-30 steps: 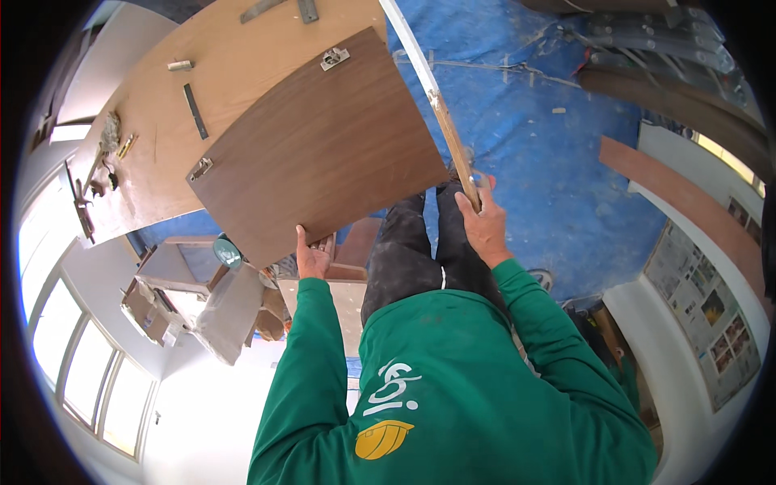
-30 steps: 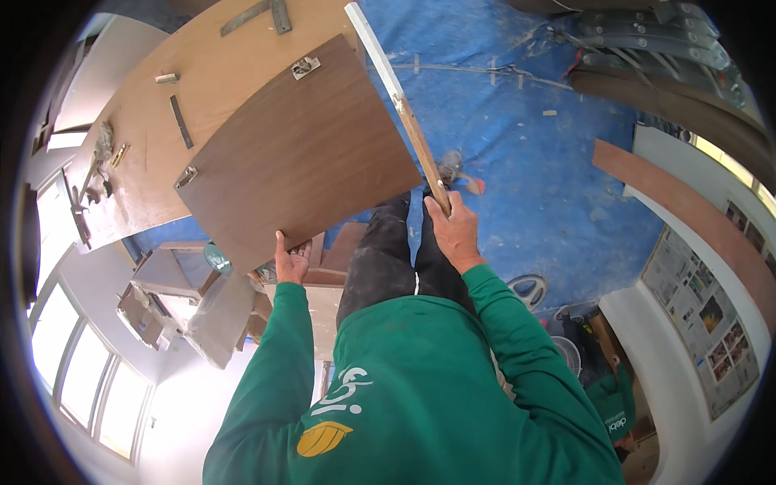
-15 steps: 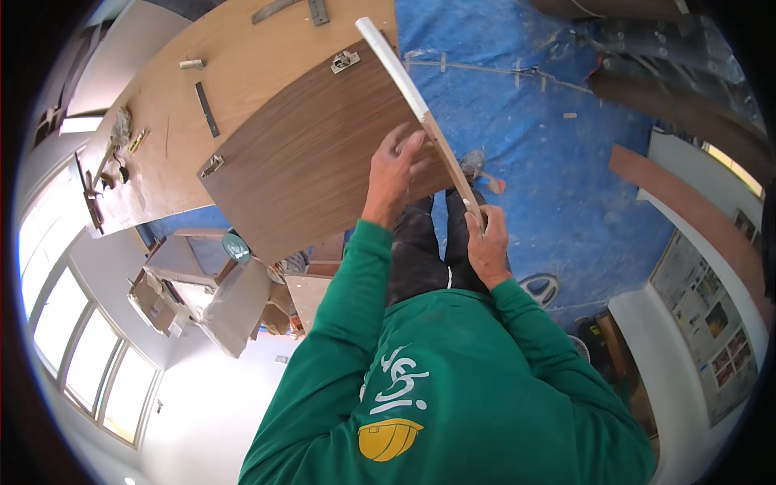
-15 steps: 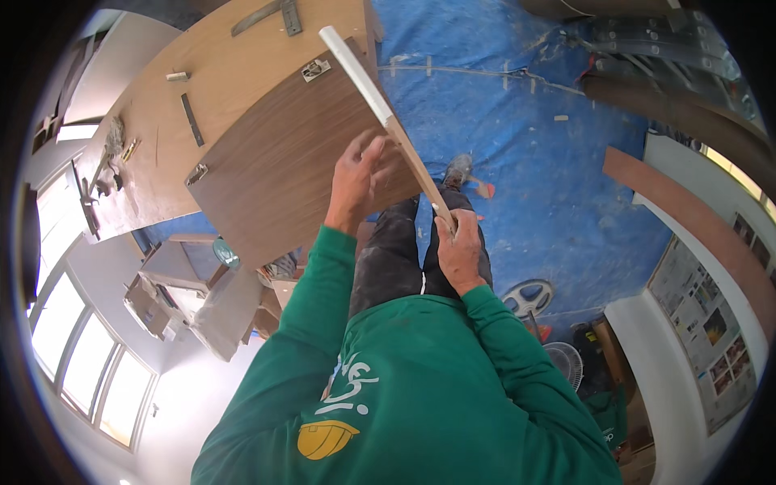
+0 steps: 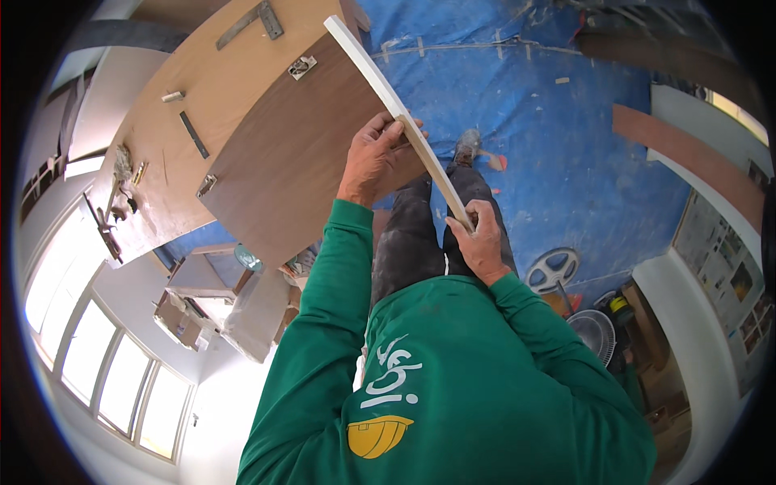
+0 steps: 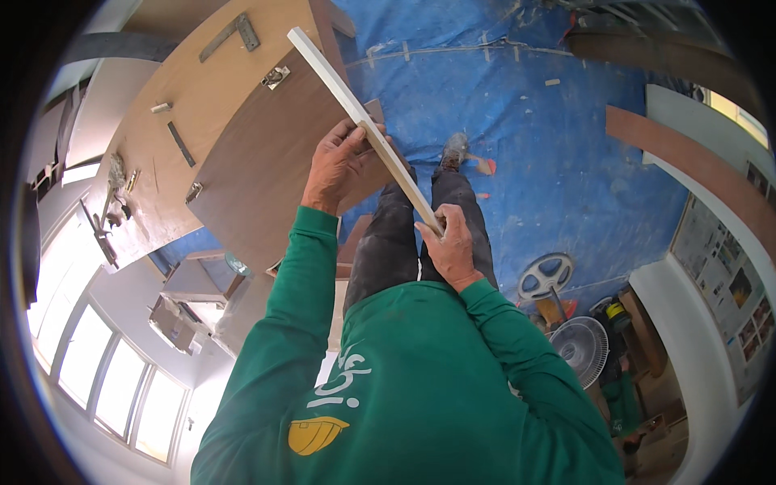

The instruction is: The person handles a wooden cabinet door, aligning a white edge strip along its curved edge. They use a pencil to mark the strip and the door surface, then remove the strip and mark the door again. The person works on a blue tarp-covered floor in a room with construction debris.

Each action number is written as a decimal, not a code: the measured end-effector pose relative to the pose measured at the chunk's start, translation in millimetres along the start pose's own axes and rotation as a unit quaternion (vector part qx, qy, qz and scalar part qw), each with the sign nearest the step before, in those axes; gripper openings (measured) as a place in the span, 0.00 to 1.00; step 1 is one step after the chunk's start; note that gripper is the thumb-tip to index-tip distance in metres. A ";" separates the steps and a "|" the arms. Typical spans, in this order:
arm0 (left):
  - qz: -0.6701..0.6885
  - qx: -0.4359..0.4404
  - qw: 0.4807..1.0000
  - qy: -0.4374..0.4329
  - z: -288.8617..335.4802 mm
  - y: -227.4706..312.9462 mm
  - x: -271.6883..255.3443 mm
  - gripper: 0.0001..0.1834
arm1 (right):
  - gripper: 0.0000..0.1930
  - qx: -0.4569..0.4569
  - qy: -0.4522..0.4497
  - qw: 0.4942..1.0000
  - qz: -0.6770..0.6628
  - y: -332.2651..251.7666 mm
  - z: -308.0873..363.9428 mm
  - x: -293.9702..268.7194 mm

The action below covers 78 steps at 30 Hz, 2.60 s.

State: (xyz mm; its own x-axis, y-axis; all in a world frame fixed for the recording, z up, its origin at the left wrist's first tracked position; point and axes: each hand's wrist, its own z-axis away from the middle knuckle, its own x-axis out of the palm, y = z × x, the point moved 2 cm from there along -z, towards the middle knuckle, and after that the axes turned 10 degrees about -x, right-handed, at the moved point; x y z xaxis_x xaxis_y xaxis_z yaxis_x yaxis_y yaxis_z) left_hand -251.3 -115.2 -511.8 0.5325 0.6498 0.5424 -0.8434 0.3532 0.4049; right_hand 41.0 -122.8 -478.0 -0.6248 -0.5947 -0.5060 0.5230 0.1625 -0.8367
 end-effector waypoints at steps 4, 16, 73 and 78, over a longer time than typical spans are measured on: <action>-0.010 -0.002 1.000 -0.005 3.7 -3.7 1.3 0.21 | 0.23 0.005 0.006 1.000 -0.011 -0.5 6.3 -5.1; -0.023 0.025 0.999 0.009 50.7 6.0 20.6 0.25 | 0.17 -0.034 -0.035 0.999 0.016 21.0 15.5 -23.2; -0.708 0.361 0.543 0.269 -82.4 19.0 -138.5 0.52 | 0.21 0.057 -0.110 0.992 -0.011 54.1 -57.2 111.1; -0.708 0.389 0.518 0.281 -84.0 14.0 -140.1 0.51 | 0.18 0.094 -0.124 0.986 -0.055 54.4 -61.2 98.4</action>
State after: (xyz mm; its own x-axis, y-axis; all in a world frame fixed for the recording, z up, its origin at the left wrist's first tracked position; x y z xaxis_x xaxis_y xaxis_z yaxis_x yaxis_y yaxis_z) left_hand -343.8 -144.8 -644.0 0.2876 0.2814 -0.9155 0.7649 0.5078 0.3964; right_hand -27.4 -124.2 -586.1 -0.5352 -0.7781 -0.3289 0.5726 -0.0479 -0.8185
